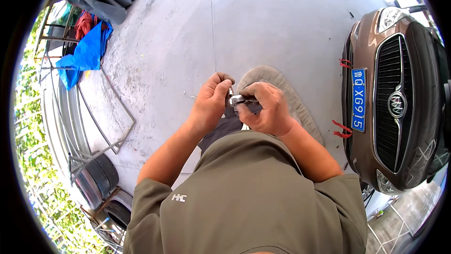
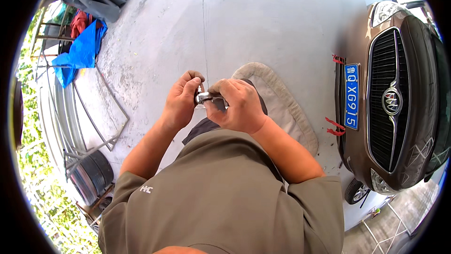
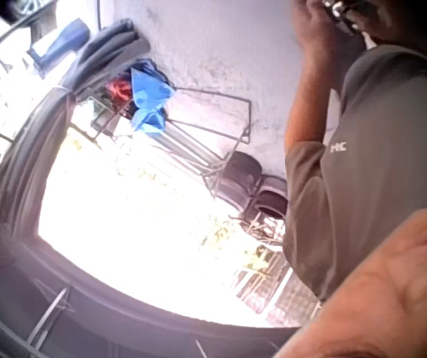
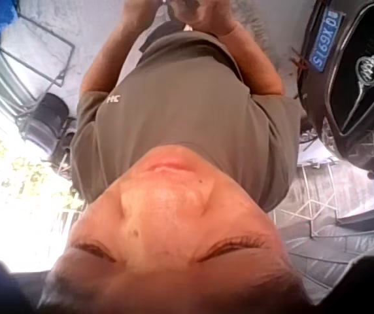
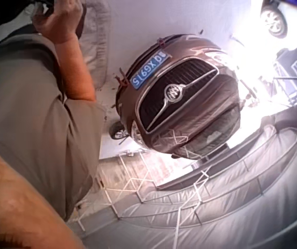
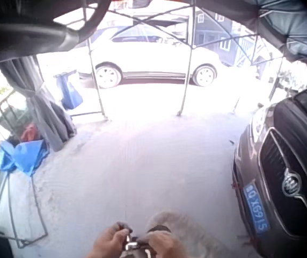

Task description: The person uses a socket wrench to tighten a screw on the lower edge of the rear car bumper near the tire.

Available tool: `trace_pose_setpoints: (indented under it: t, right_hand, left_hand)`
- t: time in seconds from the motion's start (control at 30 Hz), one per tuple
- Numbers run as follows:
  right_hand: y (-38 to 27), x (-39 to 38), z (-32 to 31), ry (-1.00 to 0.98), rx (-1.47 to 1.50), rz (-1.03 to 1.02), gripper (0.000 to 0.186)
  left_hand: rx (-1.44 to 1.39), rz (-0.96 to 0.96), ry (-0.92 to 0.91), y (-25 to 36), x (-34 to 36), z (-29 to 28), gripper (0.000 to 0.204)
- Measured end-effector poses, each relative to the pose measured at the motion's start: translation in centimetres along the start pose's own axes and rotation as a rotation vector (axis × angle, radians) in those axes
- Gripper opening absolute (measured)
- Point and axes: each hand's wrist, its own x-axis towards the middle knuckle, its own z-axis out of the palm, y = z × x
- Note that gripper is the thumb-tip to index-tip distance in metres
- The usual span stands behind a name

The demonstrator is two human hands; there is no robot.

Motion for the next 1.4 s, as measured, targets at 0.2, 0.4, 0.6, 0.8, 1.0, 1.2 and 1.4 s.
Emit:
trace_pose_setpoints:
  t: [0.2,0.4,0.6,0.8,1.0,1.2,1.4]
  right_hand:
    - [10.0,10.7,-2.2,0.119,-0.173,0.017,0.021]
    - [21.0,24.6,-9.3,0.054,-0.183,0.037,0.02]
    - [28.5,37.7,-16.7,-0.012,-0.008,0.181,0.017]
    - [40.0,44.8,-27.0,-0.056,-0.311,0.254,0.018]
    - [54.0,51.0,-41.7,0.122,-0.191,0.475,0.021]
    - [60.5,53.2,-57.6,0.653,-0.067,0.685,0.019]
    - [67.8,53.6,-70.0,0.844,0.046,0.791,0.022]
  left_hand:
    - [0.3,0.04,-0.135,7.0,15.2,1.6,0.018]
    - [0.501,0.099,-0.138,15.6,32.1,6.0,0.015]
    - [0.015,0.02,-0.121,23.0,44.5,12.4,0.017]
    - [0.081,-0.094,-0.198,26.1,60.6,21.2,0.017]
    - [0.124,-0.283,-0.355,29.0,79.2,37.6,0.019]
    - [0.203,-0.408,-0.826,33.3,91.9,57.0,0.018]
    - [0.388,-0.536,-0.938,34.2,100.7,73.3,0.016]
